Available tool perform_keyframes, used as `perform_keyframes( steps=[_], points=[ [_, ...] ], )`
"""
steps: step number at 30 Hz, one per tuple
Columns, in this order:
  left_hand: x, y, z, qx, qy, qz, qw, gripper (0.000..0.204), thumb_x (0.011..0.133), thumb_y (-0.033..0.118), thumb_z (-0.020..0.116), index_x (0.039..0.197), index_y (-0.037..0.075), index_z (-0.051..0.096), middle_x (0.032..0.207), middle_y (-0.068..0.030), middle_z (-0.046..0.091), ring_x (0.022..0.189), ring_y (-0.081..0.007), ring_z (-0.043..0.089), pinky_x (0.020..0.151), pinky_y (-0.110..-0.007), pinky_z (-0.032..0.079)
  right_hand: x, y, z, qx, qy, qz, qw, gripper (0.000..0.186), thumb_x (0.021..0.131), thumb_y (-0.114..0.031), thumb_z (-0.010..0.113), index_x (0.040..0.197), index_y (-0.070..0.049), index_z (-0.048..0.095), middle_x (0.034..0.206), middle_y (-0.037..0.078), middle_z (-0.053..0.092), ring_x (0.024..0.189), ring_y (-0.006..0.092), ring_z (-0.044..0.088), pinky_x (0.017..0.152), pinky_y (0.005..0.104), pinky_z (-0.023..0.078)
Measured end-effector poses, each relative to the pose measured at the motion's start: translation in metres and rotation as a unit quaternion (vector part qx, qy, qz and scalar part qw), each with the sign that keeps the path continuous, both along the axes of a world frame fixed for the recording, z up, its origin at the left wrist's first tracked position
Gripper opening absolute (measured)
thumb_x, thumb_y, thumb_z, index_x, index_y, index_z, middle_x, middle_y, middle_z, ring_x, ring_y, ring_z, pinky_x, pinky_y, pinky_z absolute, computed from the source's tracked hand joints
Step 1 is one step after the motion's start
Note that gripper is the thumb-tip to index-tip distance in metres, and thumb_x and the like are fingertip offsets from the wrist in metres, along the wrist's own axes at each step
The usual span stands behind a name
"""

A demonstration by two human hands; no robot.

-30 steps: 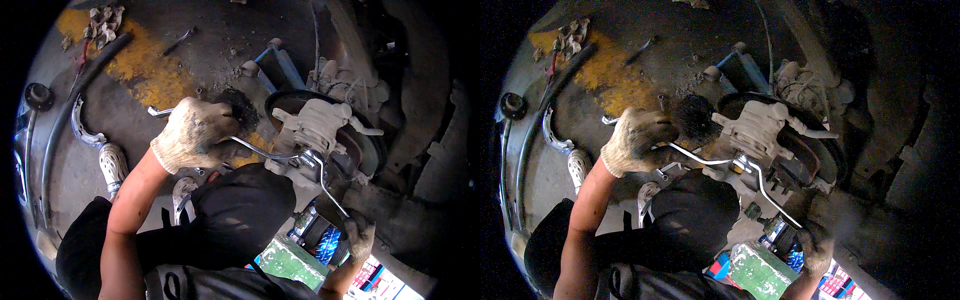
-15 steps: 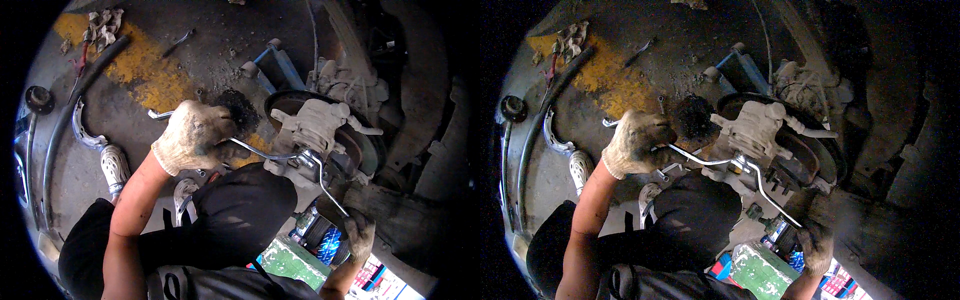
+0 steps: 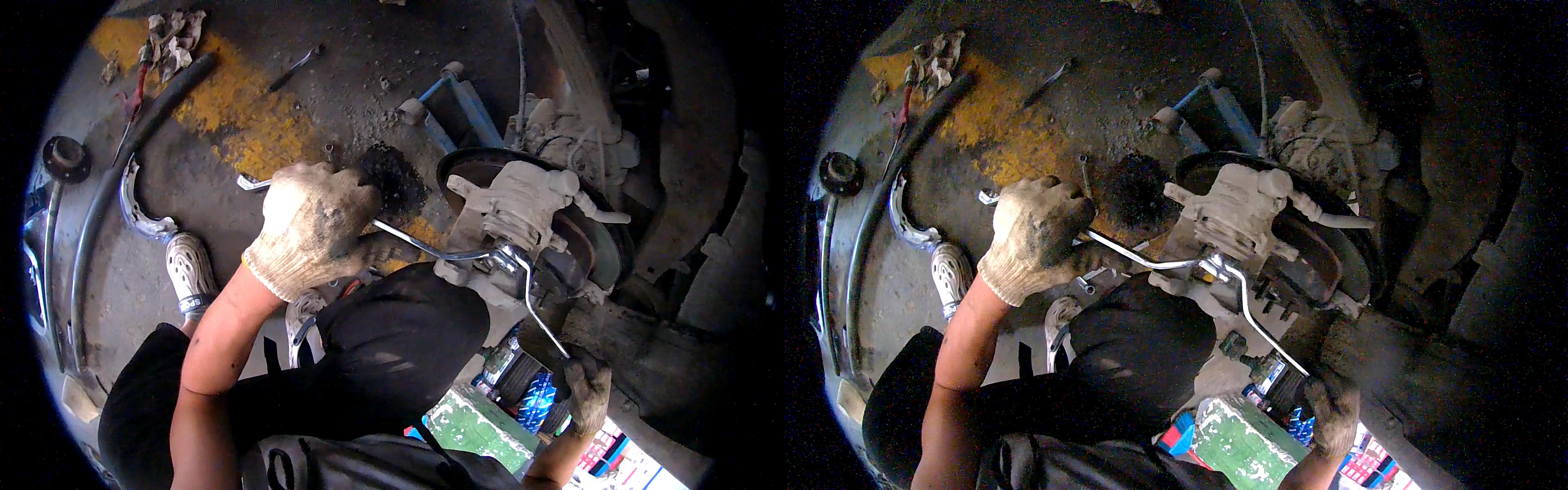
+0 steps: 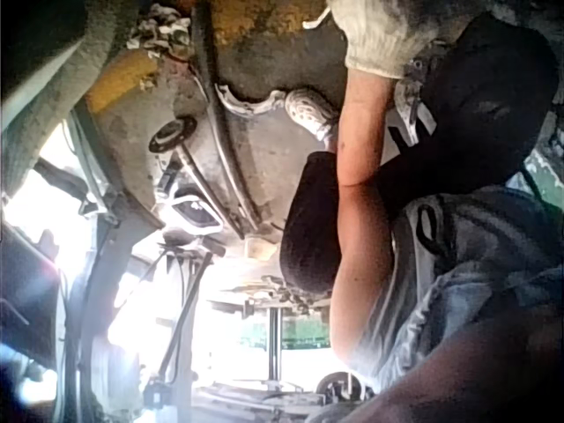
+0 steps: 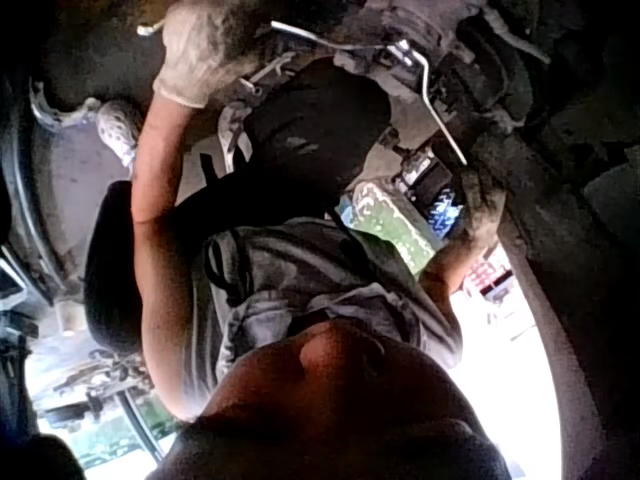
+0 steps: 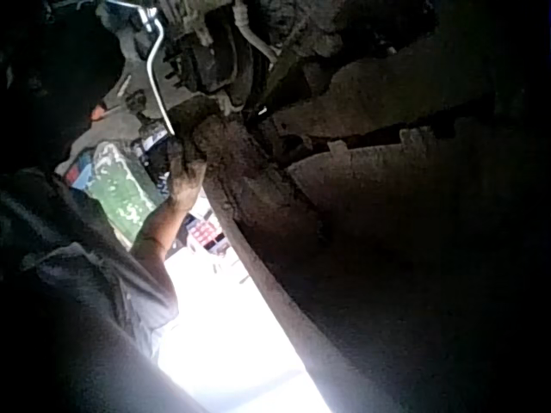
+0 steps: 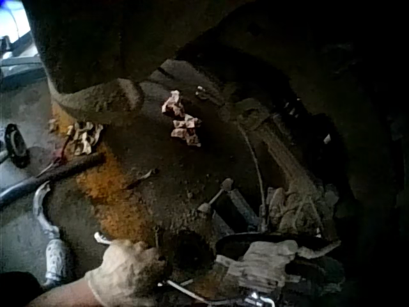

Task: The person works on the front wheel assembly of a white car, using a wrench to loosen bolts on the brake caliper. They remove the caliper and use a hammer to tap the brake rotor, then proceed to remove the rotor from the hub.

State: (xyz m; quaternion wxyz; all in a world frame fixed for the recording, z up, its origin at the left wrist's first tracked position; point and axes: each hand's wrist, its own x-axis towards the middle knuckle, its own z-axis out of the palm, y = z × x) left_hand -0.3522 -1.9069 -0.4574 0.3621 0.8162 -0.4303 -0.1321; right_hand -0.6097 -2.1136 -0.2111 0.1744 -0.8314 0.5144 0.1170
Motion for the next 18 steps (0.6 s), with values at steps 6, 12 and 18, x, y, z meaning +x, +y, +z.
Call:
perform_keyframes(
  steps=[6, 12, 18],
  points=[
    [0.002, 0.002, -0.015, -0.125, 0.013, 0.027, 0.992, 0.035, 0.059, 0.039, 0.065, 0.077, 0.009, 0.064, 0.083, -0.0101, 0.055, 0.074, -0.0257, 0.056, 0.06, -0.034, 0.045, -0.004, 0.005, -0.003, -0.04, -0.042, -0.056, 0.997, 0.024, 0.073, -0.012, 0.062, 0.093, 0.002, 0.06, 0.091, 0.012, 0.057, 0.081, 0.02, 0.052, 0.072, 0.0315, 0.042],
    [-0.004, 0.013, -0.028, 0.032, 0.005, -0.031, 0.999, 0.031, 0.056, 0.039, 0.064, 0.065, 0.01, 0.062, 0.068, -0.0063, 0.055, 0.075, -0.0262, 0.054, 0.061, -0.035, 0.044, -0.032, -0.013, -0.013, -0.001, -0.064, 0.086, 0.994, 0.027, 0.08, -0.015, 0.054, 0.09, 0.01, 0.057, 0.052, 0.003, 0.05, 0.038, 0.0086, 0.04, 0.036, 0.0218, 0.028],
    [0.011, 0.016, -0.04, -0.009, 0.006, -0.071, 0.997, 0.035, 0.051, 0.043, 0.065, 0.064, 0.011, 0.058, 0.067, -0.008, 0.053, 0.063, -0.0283, 0.053, 0.053, -0.039, 0.039, -0.025, -0.02, -0.012, -0.03, -0.052, 0.116, 0.991, 0.03, 0.08, -0.017, 0.056, 0.092, 0.01, 0.057, 0.05, 0.004, 0.05, 0.037, 0.0093, 0.041, 0.035, 0.0221, 0.028]
  ],
)
